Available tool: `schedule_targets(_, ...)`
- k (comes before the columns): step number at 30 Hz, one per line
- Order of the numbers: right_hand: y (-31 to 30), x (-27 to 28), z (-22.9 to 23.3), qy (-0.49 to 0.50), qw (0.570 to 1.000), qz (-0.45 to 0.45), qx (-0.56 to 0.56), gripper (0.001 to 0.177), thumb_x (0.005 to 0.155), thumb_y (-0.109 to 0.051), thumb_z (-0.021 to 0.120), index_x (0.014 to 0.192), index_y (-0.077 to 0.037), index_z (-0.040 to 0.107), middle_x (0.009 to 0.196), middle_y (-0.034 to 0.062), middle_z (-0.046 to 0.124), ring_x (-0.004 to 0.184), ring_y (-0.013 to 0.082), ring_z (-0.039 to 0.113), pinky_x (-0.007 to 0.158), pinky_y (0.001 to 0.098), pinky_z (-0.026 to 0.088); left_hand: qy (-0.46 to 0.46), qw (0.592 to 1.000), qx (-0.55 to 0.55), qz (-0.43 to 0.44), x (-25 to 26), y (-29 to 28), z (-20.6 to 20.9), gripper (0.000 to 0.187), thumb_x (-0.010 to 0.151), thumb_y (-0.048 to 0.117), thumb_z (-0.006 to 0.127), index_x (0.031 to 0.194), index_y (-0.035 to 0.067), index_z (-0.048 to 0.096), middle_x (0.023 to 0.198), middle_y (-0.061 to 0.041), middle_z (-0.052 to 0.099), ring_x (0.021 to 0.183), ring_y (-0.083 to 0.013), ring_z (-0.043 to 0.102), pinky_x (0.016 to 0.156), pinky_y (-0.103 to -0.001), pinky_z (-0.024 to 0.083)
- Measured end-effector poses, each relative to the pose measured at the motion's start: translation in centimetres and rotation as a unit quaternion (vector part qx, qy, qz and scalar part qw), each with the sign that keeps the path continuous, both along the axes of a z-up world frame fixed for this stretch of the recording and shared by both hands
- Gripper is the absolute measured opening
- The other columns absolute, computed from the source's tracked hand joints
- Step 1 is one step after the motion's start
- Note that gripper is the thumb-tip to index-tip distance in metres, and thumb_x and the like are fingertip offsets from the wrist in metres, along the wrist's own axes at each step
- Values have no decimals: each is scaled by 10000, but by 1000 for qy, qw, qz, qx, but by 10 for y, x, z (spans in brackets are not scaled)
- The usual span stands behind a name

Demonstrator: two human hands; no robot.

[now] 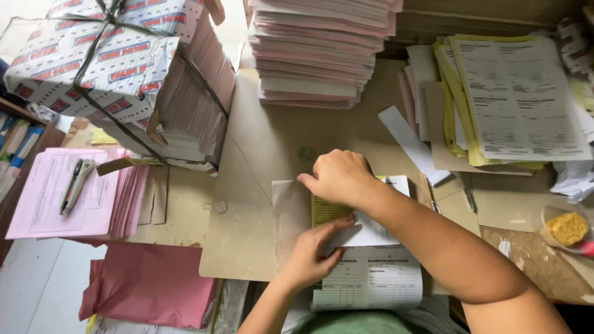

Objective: The person repeatedly stamps a yellow document on a clipboard using a handheld rubber stamp. They align the document, press the stamp, and move the stamped sheet aside, continuing this process for multiple sheets.

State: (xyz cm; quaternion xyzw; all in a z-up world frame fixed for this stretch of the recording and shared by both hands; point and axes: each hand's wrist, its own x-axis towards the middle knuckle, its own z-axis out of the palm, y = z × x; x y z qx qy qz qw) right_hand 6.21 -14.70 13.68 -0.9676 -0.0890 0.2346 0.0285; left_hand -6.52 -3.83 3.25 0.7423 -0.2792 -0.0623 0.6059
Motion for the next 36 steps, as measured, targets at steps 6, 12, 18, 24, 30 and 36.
schedule_targets(6,-16,14,54,61,993,-27,97,682,987,-605,567,489,-159,434,450,-12,437,464,176,439,528,360,357,80,996,-18,-15,5,6,9,470,932,2,543,1387,113,576,1478,-130,606,1364,-269,599,1080,-339,493)
schedule_targets(12,-26,7,92,28,971,-84,221,854,785,-846,177,433,-117,449,451,17,473,505,179,509,754,317,464,9,995,-31,-94,-7,5,28,639,731,-100,461,1320,101,603,1419,-103,643,1415,-298,571,1193,-410,465)
schedule_targets(18,-44,17,13,2,979,-95,182,967,950,-843,204,522,-101,653,722,202,688,972,445,684,920,533,495,69,989,-106,-82,-20,-3,19,289,877,219,547,1055,67,716,1081,-129,774,1134,-368,717,984,-478,547)
schedule_targets(24,-56,25,-26,-35,983,-86,156,581,1012,-549,543,627,-173,761,802,170,725,1034,440,690,904,526,532,-159,951,223,143,-3,-3,-17,459,820,482,815,1163,227,645,940,48,590,991,-219,602,964,-416,462)
schedule_targets(30,-55,21,-23,-42,978,-111,170,569,990,-523,565,572,-183,745,732,142,724,959,411,720,879,483,557,-142,907,344,195,11,5,-8,671,857,553,775,1350,144,574,1274,-87,525,1282,-307,420,1136,-599,266)
schedule_targets(36,-55,16,-15,-32,975,-113,188,668,1015,-558,516,502,-164,682,618,149,663,946,445,705,868,496,543,-76,917,335,203,21,13,-10,712,849,526,794,1379,127,537,1397,-147,475,1421,-363,356,1181,-651,169)
